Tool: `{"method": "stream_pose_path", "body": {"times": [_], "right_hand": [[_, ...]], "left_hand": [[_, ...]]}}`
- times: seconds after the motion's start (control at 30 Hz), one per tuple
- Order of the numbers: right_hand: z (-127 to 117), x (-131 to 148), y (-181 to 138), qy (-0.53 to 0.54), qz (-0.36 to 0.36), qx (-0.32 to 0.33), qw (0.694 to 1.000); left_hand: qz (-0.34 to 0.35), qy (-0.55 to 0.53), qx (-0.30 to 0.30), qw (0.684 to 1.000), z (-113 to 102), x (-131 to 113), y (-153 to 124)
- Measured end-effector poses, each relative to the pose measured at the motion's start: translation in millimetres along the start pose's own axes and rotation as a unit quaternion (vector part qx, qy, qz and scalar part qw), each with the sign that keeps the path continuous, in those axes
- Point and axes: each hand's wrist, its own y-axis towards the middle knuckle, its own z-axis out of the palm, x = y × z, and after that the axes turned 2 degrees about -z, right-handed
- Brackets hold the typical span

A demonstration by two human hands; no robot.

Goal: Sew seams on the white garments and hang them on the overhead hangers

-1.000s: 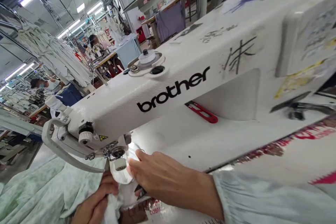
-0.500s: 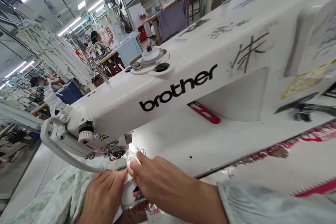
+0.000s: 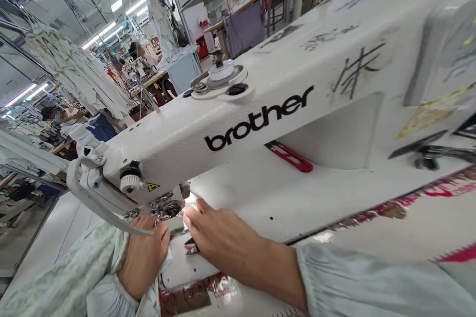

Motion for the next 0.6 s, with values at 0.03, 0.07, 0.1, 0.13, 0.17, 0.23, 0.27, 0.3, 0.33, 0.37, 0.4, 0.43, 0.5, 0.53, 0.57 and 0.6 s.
{"method": "stream_pose_path", "body": {"times": [0.03,0.07,0.1,0.13,0.17,0.23,0.27,0.3,0.33,0.37,0.4,0.43,0.5,0.53,0.57,0.6], "right_hand": [[-0.1,-0.1,0.2,0.004,0.002,0.0,1.0],[-0.4,0.3,-0.5,0.006,0.003,-0.003,1.0],[-0.7,1.1,-1.9,0.003,0.0,-0.006,1.0],[-1.0,2.1,-3.7,-0.003,-0.006,-0.008,1.0],[-1.3,3.0,-5.6,-0.009,-0.01,-0.01,1.0],[-0.9,3.7,-8.8,-0.018,-0.015,-0.017,1.0],[-0.2,3.4,-9.8,-0.017,-0.015,-0.018,1.0],[0.8,2.7,-10.5,-0.011,-0.012,-0.02,1.0],[2.2,1.8,-10.9,-0.003,-0.007,-0.021,1.0],[3.6,0.7,-11.1,0.007,-0.002,-0.019,1.0],[5.1,-0.2,-11.3,0.017,0.002,-0.014,1.0],[6.4,-1.1,-11.4,0.027,0.006,-0.012,1.0],[8.2,-2.1,-11.6,0.041,0.01,-0.011,0.999],[8.7,-2.4,-11.6,0.047,0.013,-0.01,0.999],[8.9,-2.6,-11.4,0.053,0.016,-0.009,0.998],[8.9,-2.8,-11.1,0.057,0.019,-0.008,0.998]], "left_hand": [[-0.002,-0.007,0.004,1.0,1.2,0.3,-1.2],[-0.004,-0.017,0.002,1.0,2.2,0.2,-2.8],[-0.006,-0.03,-0.003,1.0,3.0,-0.4,-4.8],[-0.008,-0.042,-0.009,0.999,3.8,-1.1,-7.0],[-0.01,-0.052,-0.014,0.998,4.7,-2.0,-9.4],[-0.013,-0.061,-0.021,0.998,6.6,-3.6,-13.5],[-0.013,-0.059,-0.022,0.998,7.6,-4.2,-14.9],[-0.013,-0.055,-0.022,0.998,8.2,-4.7,-15.9],[-0.013,-0.051,-0.023,0.998,8.6,-5.2,-16.4],[-0.013,-0.047,-0.023,0.999,8.6,-5.6,-16.6],[-0.015,-0.045,-0.024,0.999,8.3,-5.9,-16.4],[-0.019,-0.043,-0.024,0.999,7.8,-6.3,-16.0],[-0.025,-0.041,-0.028,0.998,6.9,-7.0,-15.2],[-0.026,-0.041,-0.03,0.998,6.8,-7.3,-15.0],[-0.025,-0.041,-0.031,0.998,7.0,-7.7,-14.9],[-0.025,-0.04,-0.032,0.998,7.6,-7.9,-15.1]]}}
